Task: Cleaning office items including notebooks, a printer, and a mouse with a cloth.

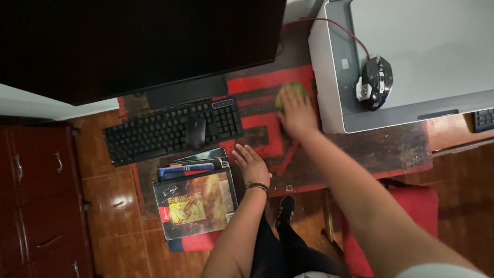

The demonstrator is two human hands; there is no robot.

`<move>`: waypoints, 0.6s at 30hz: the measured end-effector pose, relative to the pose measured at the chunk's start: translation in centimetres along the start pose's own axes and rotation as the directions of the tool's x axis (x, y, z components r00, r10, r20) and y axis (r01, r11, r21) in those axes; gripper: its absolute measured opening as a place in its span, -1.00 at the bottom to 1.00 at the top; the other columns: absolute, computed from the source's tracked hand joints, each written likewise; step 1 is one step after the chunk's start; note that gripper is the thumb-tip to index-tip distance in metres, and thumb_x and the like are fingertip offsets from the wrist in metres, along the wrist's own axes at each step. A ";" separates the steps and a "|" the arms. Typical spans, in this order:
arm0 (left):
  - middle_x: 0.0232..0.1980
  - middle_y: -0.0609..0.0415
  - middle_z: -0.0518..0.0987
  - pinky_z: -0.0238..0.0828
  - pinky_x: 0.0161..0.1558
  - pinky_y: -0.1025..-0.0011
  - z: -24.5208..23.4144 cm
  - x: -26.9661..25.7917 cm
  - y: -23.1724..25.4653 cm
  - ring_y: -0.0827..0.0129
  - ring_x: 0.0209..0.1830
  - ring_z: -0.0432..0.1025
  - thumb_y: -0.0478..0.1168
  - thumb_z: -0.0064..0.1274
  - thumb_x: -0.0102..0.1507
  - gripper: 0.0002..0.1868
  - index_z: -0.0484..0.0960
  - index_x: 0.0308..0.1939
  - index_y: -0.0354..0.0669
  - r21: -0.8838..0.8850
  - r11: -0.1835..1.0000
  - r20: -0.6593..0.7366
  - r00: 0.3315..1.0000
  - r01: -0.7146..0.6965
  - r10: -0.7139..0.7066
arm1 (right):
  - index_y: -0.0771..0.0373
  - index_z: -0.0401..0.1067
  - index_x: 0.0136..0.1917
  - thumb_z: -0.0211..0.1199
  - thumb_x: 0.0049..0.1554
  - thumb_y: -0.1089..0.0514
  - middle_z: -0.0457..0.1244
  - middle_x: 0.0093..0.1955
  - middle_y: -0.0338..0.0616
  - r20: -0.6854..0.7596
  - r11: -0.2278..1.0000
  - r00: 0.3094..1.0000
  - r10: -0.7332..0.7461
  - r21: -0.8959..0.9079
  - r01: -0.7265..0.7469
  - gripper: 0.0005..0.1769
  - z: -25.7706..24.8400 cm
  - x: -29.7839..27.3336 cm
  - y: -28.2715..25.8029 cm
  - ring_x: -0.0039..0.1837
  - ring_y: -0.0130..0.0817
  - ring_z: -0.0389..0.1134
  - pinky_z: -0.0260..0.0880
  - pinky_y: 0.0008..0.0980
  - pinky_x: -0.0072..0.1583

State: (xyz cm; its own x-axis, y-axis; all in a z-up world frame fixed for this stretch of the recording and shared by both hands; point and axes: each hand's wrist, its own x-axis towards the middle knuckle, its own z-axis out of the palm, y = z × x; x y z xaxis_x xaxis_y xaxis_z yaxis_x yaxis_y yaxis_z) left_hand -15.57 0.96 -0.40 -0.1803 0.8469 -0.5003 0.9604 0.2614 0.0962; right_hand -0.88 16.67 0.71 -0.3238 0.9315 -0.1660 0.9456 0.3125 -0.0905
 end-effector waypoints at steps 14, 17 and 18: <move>0.61 -0.54 -0.37 -0.15 0.53 -0.12 0.6 0.5 -0.1 -0.49 0.60 -0.38 0.02 0.51 -0.02 0.42 -0.22 0.54 -0.56 -0.081 0.996 0.045 0.999 0.026 -0.022 | 0.22 -0.21 0.69 0.16 0.18 -0.24 -0.26 0.74 -0.01 -0.038 0.998 0.999 -0.023 0.053 0.025 0.04 1.9 -4.6 -2.0 0.70 0.13 -0.27 -0.17 0.08 0.59; 0.61 -0.50 -0.40 -0.19 0.54 -0.12 0.1 0.4 -0.1 -0.46 0.61 -0.42 -0.03 0.53 -0.03 0.43 -0.25 0.54 -0.54 -0.145 0.989 0.045 0.999 0.033 -0.027 | 0.12 -0.24 0.68 0.11 0.18 -0.24 -0.28 0.74 -0.10 0.083 0.994 0.994 -0.070 0.090 0.063 -0.01 -0.1 -10.4 -1.5 0.70 0.03 -0.28 -0.20 0.05 0.57; 0.62 -0.48 -0.41 -0.20 0.55 -0.11 -0.1 0.3 -0.2 -0.44 0.62 -0.43 -0.03 0.53 -0.03 0.43 -0.26 0.54 -0.52 -0.161 0.986 0.048 0.998 0.038 -0.031 | 0.07 -0.26 0.67 0.07 0.19 -0.25 -0.29 0.73 -0.16 0.161 0.993 0.983 -0.088 0.088 0.075 -0.04 -0.9 -12.2 -1.0 0.69 -0.04 -0.29 -0.23 0.05 0.56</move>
State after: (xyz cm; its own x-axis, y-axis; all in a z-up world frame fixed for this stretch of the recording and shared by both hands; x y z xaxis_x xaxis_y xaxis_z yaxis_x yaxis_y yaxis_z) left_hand -15.81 1.19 -0.49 -0.1997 0.8154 -0.5434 0.9061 0.3648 0.2143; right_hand 2.14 5.13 3.68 -0.4070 0.8582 -0.3128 0.9121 0.3637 -0.1891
